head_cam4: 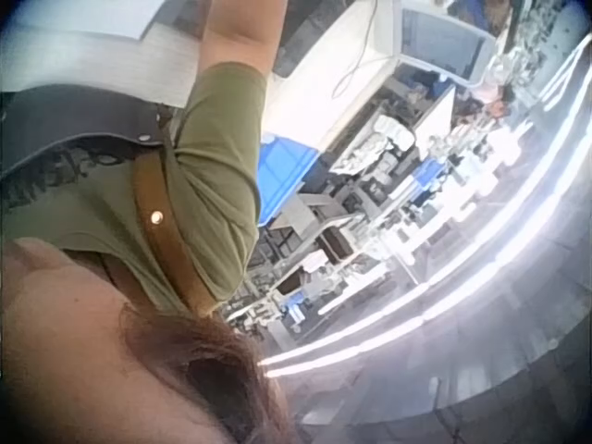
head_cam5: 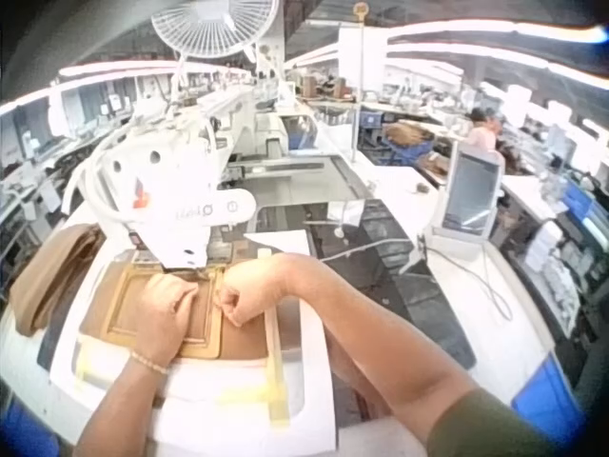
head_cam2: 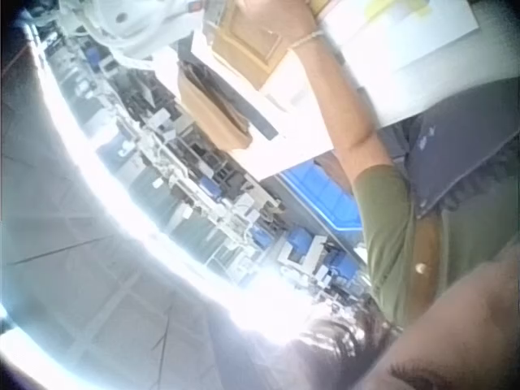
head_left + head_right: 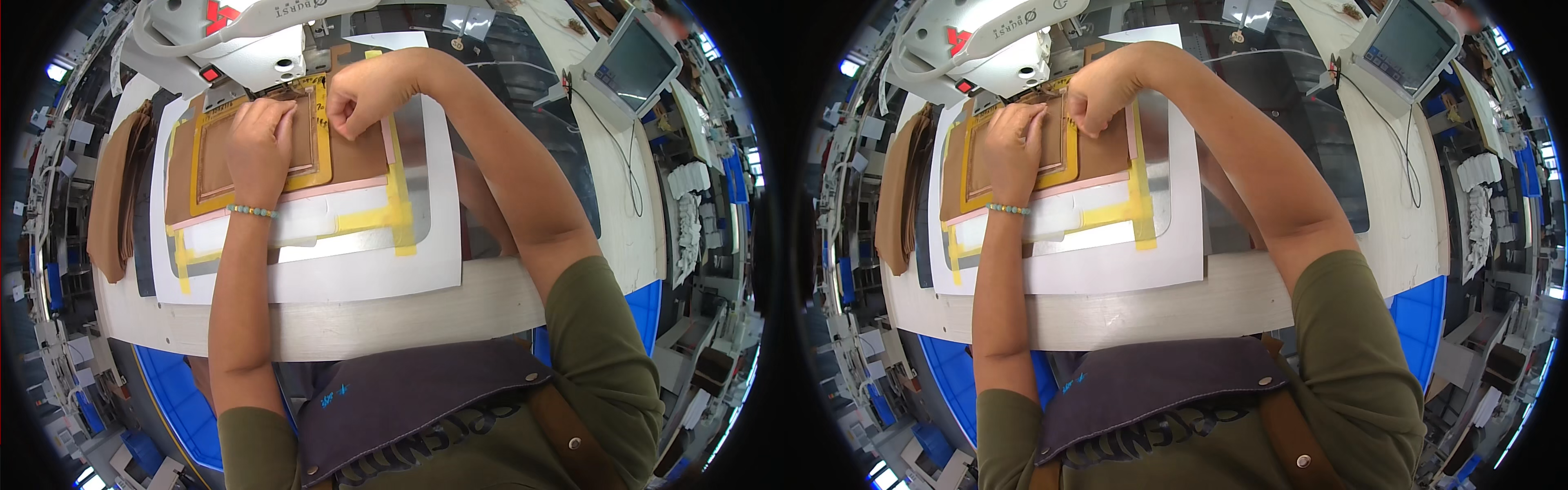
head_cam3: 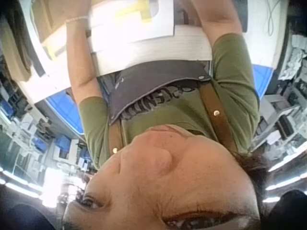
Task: Sewing a label or patch onto a leather piece using an industrial sewing machine.
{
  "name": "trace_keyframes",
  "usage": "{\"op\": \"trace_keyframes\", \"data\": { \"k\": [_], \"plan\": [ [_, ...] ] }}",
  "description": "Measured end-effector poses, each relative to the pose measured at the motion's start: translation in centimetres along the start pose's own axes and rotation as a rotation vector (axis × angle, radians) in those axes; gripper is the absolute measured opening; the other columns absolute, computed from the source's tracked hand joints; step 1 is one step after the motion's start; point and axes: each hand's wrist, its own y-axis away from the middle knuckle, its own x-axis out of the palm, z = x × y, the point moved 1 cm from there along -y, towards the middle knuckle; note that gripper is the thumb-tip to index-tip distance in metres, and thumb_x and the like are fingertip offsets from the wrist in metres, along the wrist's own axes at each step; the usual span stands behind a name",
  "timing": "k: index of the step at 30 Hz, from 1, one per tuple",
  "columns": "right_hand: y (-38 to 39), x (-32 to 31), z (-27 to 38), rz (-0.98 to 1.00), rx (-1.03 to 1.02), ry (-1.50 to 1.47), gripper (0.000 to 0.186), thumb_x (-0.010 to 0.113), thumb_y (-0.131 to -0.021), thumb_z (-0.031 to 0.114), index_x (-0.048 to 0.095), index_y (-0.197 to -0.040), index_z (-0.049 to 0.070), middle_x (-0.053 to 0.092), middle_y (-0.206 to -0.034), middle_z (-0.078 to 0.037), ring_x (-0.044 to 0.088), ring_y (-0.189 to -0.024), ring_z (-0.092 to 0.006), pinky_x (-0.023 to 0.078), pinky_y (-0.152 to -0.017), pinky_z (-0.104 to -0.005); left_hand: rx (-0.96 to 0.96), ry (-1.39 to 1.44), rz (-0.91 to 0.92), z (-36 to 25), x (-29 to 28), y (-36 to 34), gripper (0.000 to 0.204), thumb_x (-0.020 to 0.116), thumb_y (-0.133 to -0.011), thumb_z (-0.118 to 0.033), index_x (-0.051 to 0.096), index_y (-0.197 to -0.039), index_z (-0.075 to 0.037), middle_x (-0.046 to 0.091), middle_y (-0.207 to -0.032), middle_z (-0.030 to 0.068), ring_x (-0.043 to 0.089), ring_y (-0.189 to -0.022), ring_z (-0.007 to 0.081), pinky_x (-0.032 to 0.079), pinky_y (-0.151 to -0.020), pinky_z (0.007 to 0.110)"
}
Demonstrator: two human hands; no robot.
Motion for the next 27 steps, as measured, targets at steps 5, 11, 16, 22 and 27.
{"op": "trace_keyframes", "data": {
  "k": [5,11,16,22,27],
  "plan": [
    [-1.6,-0.6,-2.7,-0.445,0.067,0.089,0.017,0.068,-0.086,0.016,0.078,-0.093,0.005,0.075,-0.083,-0.008,0.068,-0.073,-0.0177,0.054,-0.070,-0.0336,-0.012,-0.034,-0.033,-0.3,-0.1,0.0,0.006,0.076,-0.085,-0.007,0.075,-0.091,-0.007,0.071,-0.090,0.0044,0.065,-0.084,0.0239,0.054,-0.075,0.035],
    [-2.2,0.2,-1.5,-0.394,-0.001,-0.045,0.019,0.074,-0.089,0.021,0.080,-0.100,0.008,0.077,-0.087,-0.008,0.070,-0.078,-0.0185,0.054,-0.073,-0.0330,-0.028,-0.057,-0.013,-0.4,-0.2,0.2,0.008,0.075,-0.087,-0.006,0.075,-0.095,-0.005,0.072,-0.091,0.0073,0.068,-0.086,0.0254,0.053,-0.077,0.035],
    [-2.8,1.0,-0.9,-0.301,0.034,0.030,0.016,0.077,-0.086,0.020,0.081,-0.097,0.009,0.078,-0.089,-0.007,0.070,-0.080,-0.0172,0.055,-0.076,-0.0319,-0.036,-0.029,-0.035,-0.2,0.0,0.1,0.008,0.076,-0.087,-0.007,0.075,-0.095,-0.005,0.072,-0.091,0.0072,0.068,-0.085,0.0252,0.053,-0.076,0.035],
    [-3.9,1.5,-2.7,-0.483,0.004,0.010,0.013,0.074,-0.087,0.018,0.080,-0.094,0.008,0.078,-0.089,-0.005,0.071,-0.082,-0.0180,0.055,-0.078,-0.0314,-0.097,-0.025,-0.041,-0.1,0.0,0.2,0.005,0.075,-0.086,-0.009,0.074,-0.091,-0.007,0.071,-0.088,0.0051,0.066,-0.083,0.0247,0.053,-0.075,0.036],
    [-5.1,2.2,-4.5,-0.786,0.047,-0.086,0.015,0.073,-0.089,0.017,0.080,-0.098,0.008,0.078,-0.092,-0.006,0.071,-0.083,-0.0171,0.055,-0.081,-0.0307,-0.114,-0.034,-0.035,-0.1,0.0,0.2,0.006,0.074,-0.088,-0.010,0.075,-0.092,-0.006,0.072,-0.089,0.0056,0.066,-0.081,0.0239,0.052,-0.072,0.035]
  ]
}}
